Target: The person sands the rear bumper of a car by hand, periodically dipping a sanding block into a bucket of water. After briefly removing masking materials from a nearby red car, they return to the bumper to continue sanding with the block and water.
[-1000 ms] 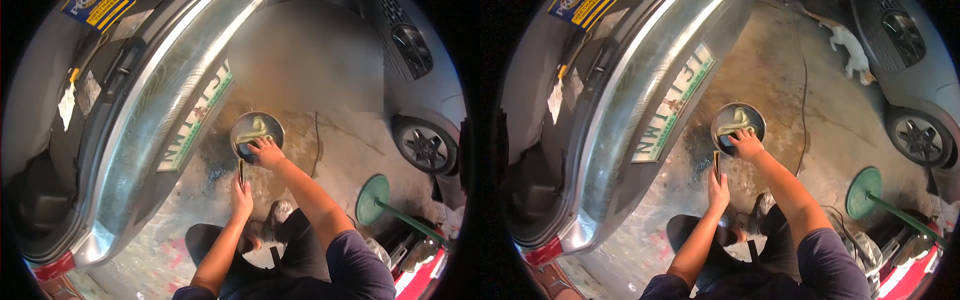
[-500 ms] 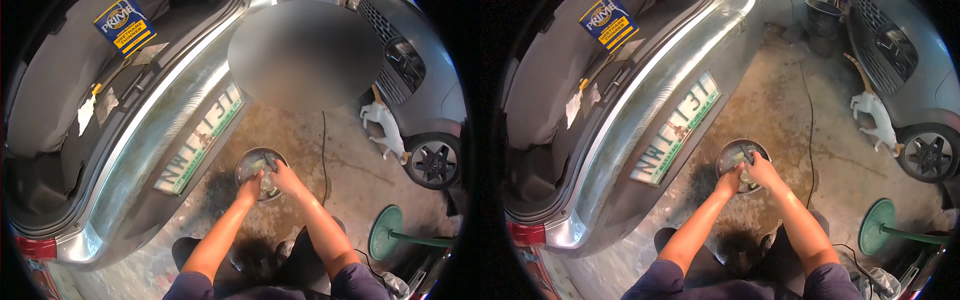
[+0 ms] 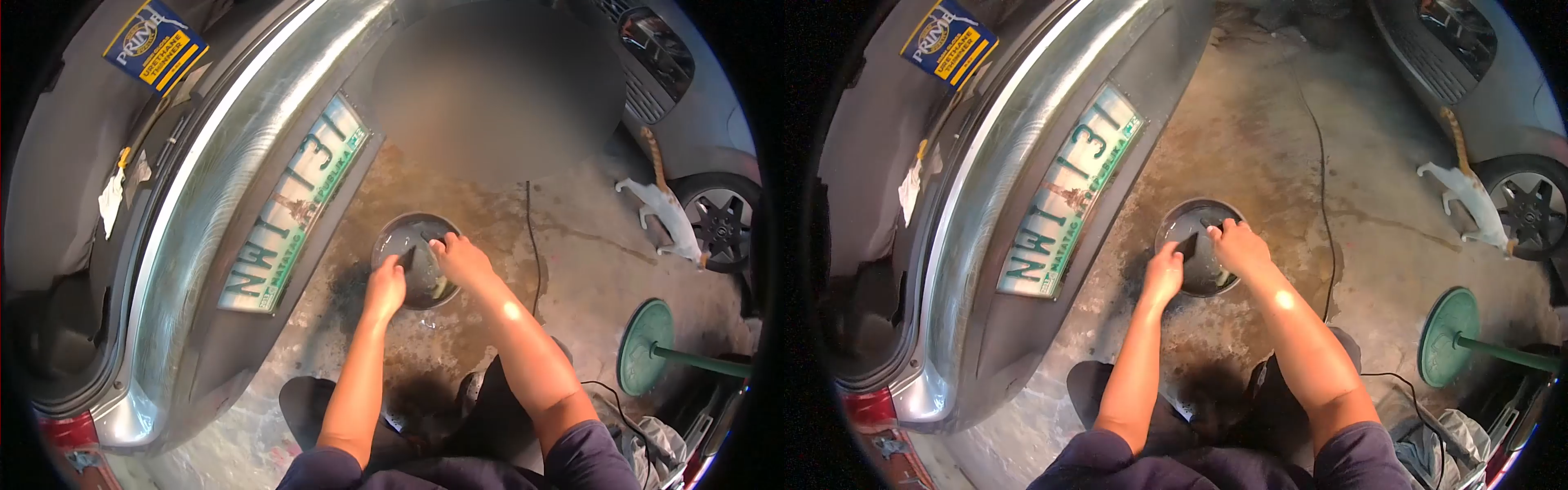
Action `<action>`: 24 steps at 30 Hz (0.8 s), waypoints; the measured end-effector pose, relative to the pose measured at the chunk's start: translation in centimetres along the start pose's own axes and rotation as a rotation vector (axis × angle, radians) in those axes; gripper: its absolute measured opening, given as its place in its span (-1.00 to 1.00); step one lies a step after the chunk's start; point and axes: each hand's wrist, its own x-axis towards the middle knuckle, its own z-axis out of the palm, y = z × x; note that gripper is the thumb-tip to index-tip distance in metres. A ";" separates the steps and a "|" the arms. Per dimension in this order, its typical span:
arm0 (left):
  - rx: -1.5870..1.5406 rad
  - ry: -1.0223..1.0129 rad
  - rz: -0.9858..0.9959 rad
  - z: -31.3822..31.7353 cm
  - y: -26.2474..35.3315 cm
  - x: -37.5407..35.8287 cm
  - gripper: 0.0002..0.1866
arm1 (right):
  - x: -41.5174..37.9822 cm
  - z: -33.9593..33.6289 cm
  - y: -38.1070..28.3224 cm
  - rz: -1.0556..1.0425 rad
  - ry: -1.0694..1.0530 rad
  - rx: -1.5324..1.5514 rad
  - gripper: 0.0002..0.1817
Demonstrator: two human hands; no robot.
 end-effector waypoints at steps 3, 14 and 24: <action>-0.950 0.082 -0.279 -3.2 0.0 -3.4 -0.56 | 1.2 1.9 -0.3 -0.033 -0.080 -0.055 -0.37; -1.431 0.022 -0.193 -4.5 -3.0 -4.8 -0.57 | -2.2 3.8 -5.7 -0.604 0.086 0.139 -0.26; -1.397 0.034 -0.107 -4.1 -2.7 -5.4 -0.64 | -3.6 3.6 -6.4 -0.684 0.097 0.161 -0.30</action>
